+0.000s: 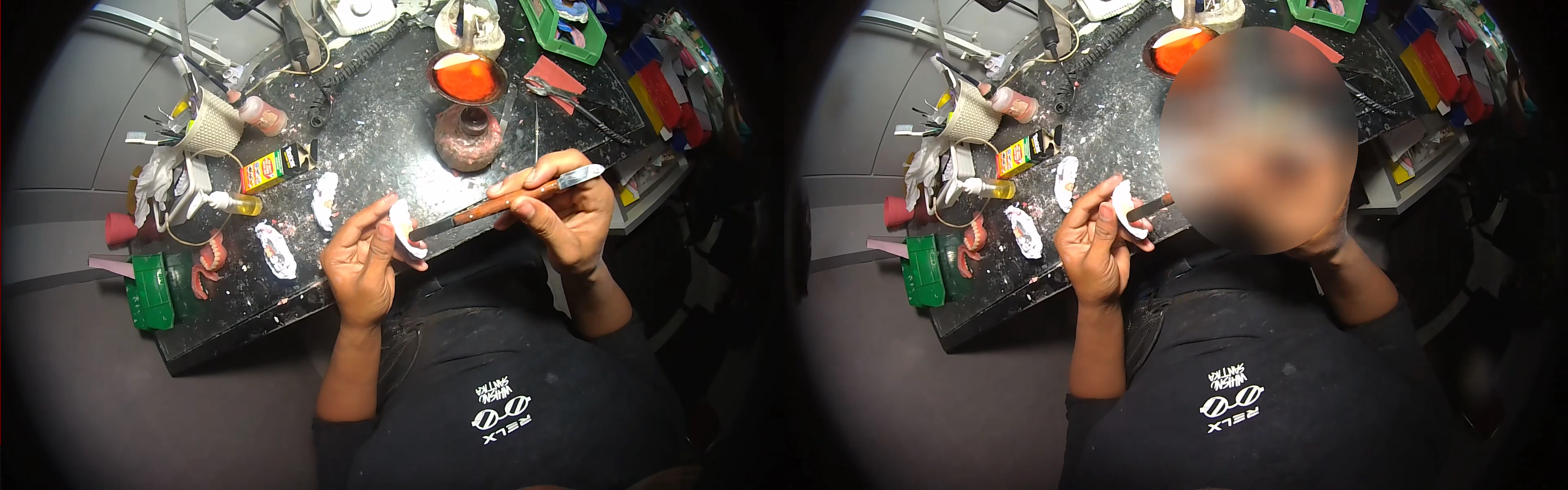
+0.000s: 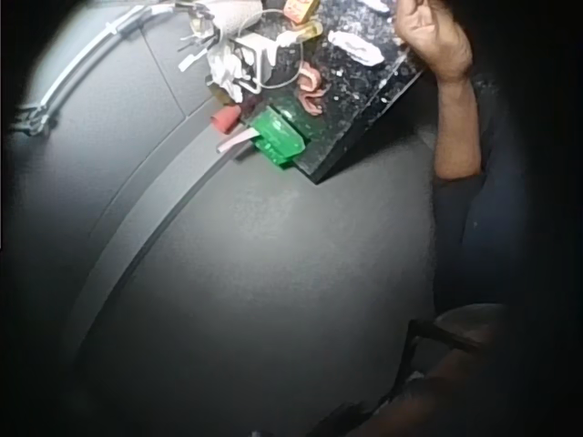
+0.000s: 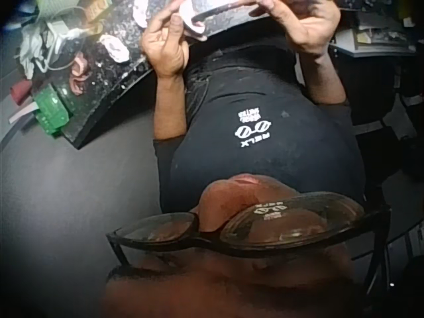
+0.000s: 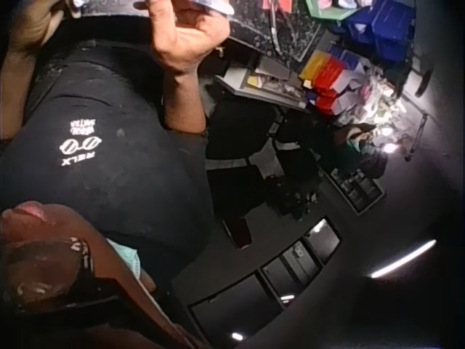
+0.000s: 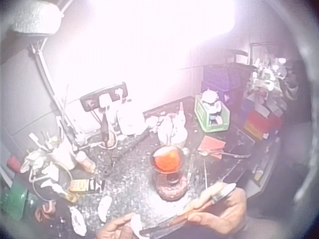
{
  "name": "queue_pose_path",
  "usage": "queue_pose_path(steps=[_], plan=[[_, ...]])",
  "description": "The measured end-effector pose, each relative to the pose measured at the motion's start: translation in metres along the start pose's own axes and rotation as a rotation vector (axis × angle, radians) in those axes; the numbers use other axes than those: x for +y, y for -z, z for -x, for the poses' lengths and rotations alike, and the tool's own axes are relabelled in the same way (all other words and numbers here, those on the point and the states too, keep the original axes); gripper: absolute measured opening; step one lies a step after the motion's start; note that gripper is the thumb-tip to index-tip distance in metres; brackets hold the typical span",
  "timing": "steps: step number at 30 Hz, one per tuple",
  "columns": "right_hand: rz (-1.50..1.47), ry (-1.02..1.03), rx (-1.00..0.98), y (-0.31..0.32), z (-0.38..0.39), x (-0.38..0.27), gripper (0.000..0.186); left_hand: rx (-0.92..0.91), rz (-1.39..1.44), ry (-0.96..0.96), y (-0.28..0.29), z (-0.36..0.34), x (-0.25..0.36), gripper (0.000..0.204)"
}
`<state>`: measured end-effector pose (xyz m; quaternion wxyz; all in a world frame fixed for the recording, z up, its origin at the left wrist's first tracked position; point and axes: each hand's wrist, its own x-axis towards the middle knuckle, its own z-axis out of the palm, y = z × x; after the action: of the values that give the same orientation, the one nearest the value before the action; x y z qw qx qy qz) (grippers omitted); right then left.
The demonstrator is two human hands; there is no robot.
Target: The person applies a red liquid to a white dental prosthetic using a brush. They dip the brush into a small container, paint several sections of the prosthetic by hand, and rotate the object to reach different sides.
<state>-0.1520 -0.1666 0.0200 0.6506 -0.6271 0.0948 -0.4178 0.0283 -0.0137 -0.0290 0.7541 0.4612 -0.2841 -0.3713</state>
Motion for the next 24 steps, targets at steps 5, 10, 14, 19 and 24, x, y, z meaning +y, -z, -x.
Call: queue_pose_path(steps=[5,10,14,19,24], plan=[[-0.005,-0.027,0.017,-0.0049,-0.0011,0.0068,0.021,-0.029,0.009,-0.016,0.0020,-0.0009,-0.0023,0.035],[0.003,0.006,-0.035,-0.0003,-0.0020,0.0091,0.021,0.027,0.001,0.023,-0.0046,-0.0007,0.0021,0.034],[-0.028,-0.014,0.003,-0.0071,-0.0032,0.0067,0.020,-0.033,0.049,0.023,0.0008,-0.0006,0.0017,0.035],[0.049,0.073,-0.072,0.0007,-0.0042,0.0097,0.020,0.013,0.040,0.067,-0.0043,-0.0006,0.0059,0.035],[-0.003,-0.022,0.023,-0.0077,-0.0047,0.0092,0.021,-0.032,0.061,0.036,0.0030,-0.0007,0.0004,0.035]])
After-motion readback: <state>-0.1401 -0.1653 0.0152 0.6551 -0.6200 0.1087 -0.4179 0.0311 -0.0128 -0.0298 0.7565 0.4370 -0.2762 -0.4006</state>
